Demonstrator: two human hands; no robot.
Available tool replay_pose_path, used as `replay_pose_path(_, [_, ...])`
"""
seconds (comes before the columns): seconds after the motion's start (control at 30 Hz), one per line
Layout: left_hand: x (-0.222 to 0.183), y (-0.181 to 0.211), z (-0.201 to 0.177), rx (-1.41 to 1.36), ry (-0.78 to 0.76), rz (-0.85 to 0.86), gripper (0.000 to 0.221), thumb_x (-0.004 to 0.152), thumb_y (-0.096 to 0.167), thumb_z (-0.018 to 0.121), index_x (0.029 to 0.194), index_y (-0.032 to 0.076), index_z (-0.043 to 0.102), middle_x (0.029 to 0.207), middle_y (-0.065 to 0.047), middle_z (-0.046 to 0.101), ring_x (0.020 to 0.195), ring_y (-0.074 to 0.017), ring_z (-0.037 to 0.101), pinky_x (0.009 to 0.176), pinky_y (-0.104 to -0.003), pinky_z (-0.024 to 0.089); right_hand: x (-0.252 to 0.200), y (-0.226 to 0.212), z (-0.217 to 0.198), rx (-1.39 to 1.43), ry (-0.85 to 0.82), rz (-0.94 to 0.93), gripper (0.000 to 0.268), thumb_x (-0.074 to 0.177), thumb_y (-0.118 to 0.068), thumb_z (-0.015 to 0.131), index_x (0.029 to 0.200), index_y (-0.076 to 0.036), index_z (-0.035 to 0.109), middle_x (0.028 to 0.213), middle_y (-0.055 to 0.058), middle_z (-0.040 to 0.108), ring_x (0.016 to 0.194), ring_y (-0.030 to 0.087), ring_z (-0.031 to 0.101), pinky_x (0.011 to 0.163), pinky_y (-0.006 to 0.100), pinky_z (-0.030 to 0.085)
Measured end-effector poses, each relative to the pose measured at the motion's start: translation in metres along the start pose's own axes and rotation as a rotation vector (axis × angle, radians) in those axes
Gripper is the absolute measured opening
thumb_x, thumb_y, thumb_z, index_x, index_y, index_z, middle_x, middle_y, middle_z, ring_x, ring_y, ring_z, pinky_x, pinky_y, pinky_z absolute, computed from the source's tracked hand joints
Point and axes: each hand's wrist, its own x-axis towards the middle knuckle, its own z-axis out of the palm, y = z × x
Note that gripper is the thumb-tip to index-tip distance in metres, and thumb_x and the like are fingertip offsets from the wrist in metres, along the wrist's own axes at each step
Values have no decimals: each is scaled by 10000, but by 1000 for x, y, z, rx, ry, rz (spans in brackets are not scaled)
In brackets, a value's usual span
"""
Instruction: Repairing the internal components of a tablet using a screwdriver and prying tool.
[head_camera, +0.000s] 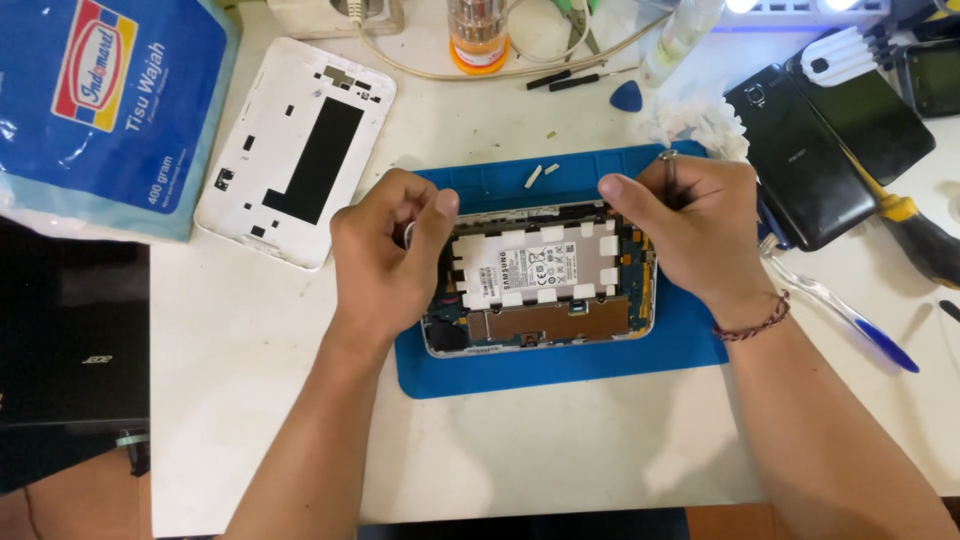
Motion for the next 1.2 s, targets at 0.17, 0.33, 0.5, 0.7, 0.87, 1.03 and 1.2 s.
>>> replay_pose_path(0.17, [5,-5,-12,-253,-112,-167,324,962,213,530,670,98,449,522,20,382,460,-83,361,433,-224,304,1,1,2,13,93,105,417,939,-284,724,626,-68,553,613,21,582,560,84,547,495,214,404])
replay_pose_path(0.33, [13,-16,-32,-418,-331,-306,166,907,122,614,792,8,650,613,-77,624,417,-152,572,401,-203,466,1,4,0,4,92,78,410,961,-294,697,658,-60,551,634,22,592,577,92,572,509,214,428])
replay_pose_path(0.5, [15,-16,-32,-439,-342,-302,180,899,126,636,764,8,654,630,-93,655,429,-136,571,414,-192,468,2,4,0,1,105,87,452,975,-254,728,612,-66,535,574,0,510,539,49,418,503,213,332])
replay_pose_path(0.7, [15,-21,-31,-444,-304,-304,220,891,163,650,714,33,628,569,-54,597,415,-117,550,408,-183,419,2,7,0,-5,123,99,426,987,-208,724,626,-40,573,596,23,560,534,57,448,482,208,342])
replay_pose_path(0.87, [15,-22,-30,-499,-255,-334,219,894,144,639,708,30,623,570,-43,570,399,-118,498,374,-196,425,0,13,-2,47,106,98,264,990,-190,675,820,12,686,625,43,579,542,56,420,495,196,324])
replay_pose_path(1.03, [15,-24,-29,-586,-203,-352,208,894,124,629,717,14,628,554,-54,558,405,-116,474,334,-205,437,0,12,-2,196,91,105,227,965,-173,665,901,44,673,620,44,551,501,55,371,457,179,279])
replay_pose_path(1.2, [14,-25,-28,-572,-193,-362,215,885,125,638,697,24,618,554,-35,531,396,-111,454,335,-199,428,-1,14,-2,221,96,103,194,960,-133,687,909,52,661,644,68,576,471,65,401,438,177,302])
